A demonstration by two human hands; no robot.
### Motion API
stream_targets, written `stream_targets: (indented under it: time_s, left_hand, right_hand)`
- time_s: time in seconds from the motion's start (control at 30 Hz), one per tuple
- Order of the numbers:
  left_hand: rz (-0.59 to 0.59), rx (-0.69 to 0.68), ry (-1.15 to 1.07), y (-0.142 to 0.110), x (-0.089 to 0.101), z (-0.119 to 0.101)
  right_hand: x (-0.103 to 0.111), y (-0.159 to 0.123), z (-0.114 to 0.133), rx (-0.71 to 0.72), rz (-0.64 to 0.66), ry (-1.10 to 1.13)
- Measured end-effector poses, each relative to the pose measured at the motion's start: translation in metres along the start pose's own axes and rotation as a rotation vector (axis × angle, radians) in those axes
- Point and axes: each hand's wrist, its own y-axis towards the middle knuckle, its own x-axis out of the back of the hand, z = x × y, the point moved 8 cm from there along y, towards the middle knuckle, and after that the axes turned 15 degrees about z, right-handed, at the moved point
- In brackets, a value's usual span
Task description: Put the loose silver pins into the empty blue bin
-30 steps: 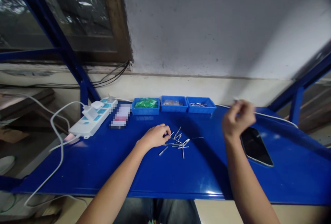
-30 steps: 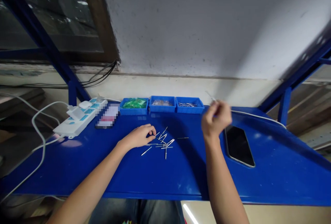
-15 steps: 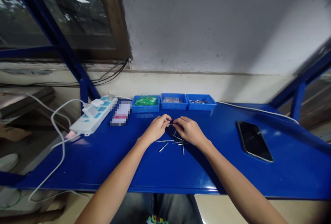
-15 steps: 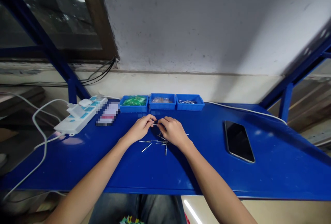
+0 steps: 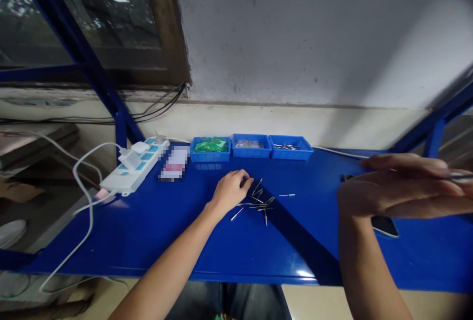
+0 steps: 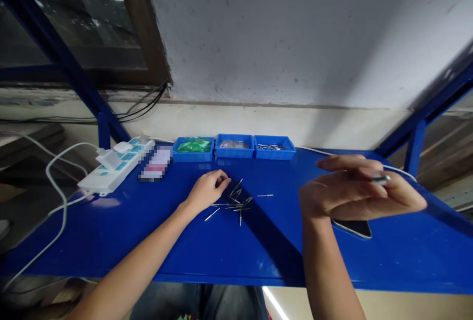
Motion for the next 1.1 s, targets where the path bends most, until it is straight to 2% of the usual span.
stream_targets:
  time_s: [0.03,0.07,0.1,0.17,0.2,0.23,0.27,0.3,0.33,0.4,0.5,0.6,0.67,0.8,0.9,0.97,1.03,1.1]
  left_hand:
    - [0.002,0.018,0.035,0.000,-0.004,-0.001]
    - [0.014,0.031,0.070,0.001,-0.008,-0.003]
    - [0.030,0.041,0.102,0.001,-0.012,-0.004]
    - [0.053,0.051,0.154,0.001,-0.018,-0.005]
    - [0.057,0.053,0.176,0.001,-0.018,-0.004]
    - [0.057,0.055,0.196,0.001,-0.018,-0.004]
    - [0.057,0.055,0.215,0.001,-0.018,-0.002]
    - [0.058,0.052,0.233,0.001,-0.017,-0.001]
    - [0.059,0.048,0.246,0.001,-0.016,0.001]
    - [0.059,0.040,0.254,0.002,-0.014,0.005]
    - [0.040,0.026,0.194,0.004,-0.012,0.010]
    - [-0.002,-0.059,0.052,0.006,-0.007,0.008]
    - [-0.044,-0.120,-0.029,0.006,-0.001,0.006]
    - [-0.110,-0.139,-0.149,0.004,0.009,0.007]
    - [-0.110,-0.152,-0.245,0.004,0.010,0.007]
    - [-0.100,-0.151,-0.314,0.004,0.009,0.007]
    - [-0.073,-0.126,-0.355,0.004,0.008,0.008]
    - [-0.009,-0.117,-0.307,0.003,0.007,0.008]
  right_hand:
    - [0.014,-0.006,-0.009,-0.060,-0.251,-0.077]
    - [0.011,-0.008,-0.017,-0.106,-0.314,-0.161]
    - [-0.006,-0.005,-0.029,-0.155,-0.200,-0.235]
    - [-0.063,-0.007,-0.067,-0.324,0.356,-0.338]
    - [-0.089,-0.020,-0.087,-0.422,0.652,-0.372]
    - [-0.106,-0.037,-0.102,-0.495,0.880,-0.393]
    - [-0.118,-0.051,-0.110,-0.536,1.038,-0.393]
    - [-0.125,-0.062,-0.112,-0.545,1.133,-0.380]
    - [-0.130,-0.068,-0.107,-0.524,1.166,-0.350]
    - [-0.140,-0.070,-0.085,-0.425,1.145,-0.259]
    - [-0.158,-0.069,-0.040,-0.243,1.081,-0.119]
    - [-0.174,-0.074,-0.002,-0.060,1.079,-0.050]
    - [-0.180,-0.079,0.014,0.030,1.086,-0.043]
    - [-0.180,-0.082,0.025,0.107,1.056,-0.066]
    - [-0.178,-0.080,0.026,0.143,1.031,-0.126]
    - [-0.174,-0.075,0.022,0.116,0.992,-0.165]
    - [-0.163,-0.064,0.012,0.013,0.891,-0.135]
    - [-0.137,-0.049,0.004,-0.107,0.669,-0.029]
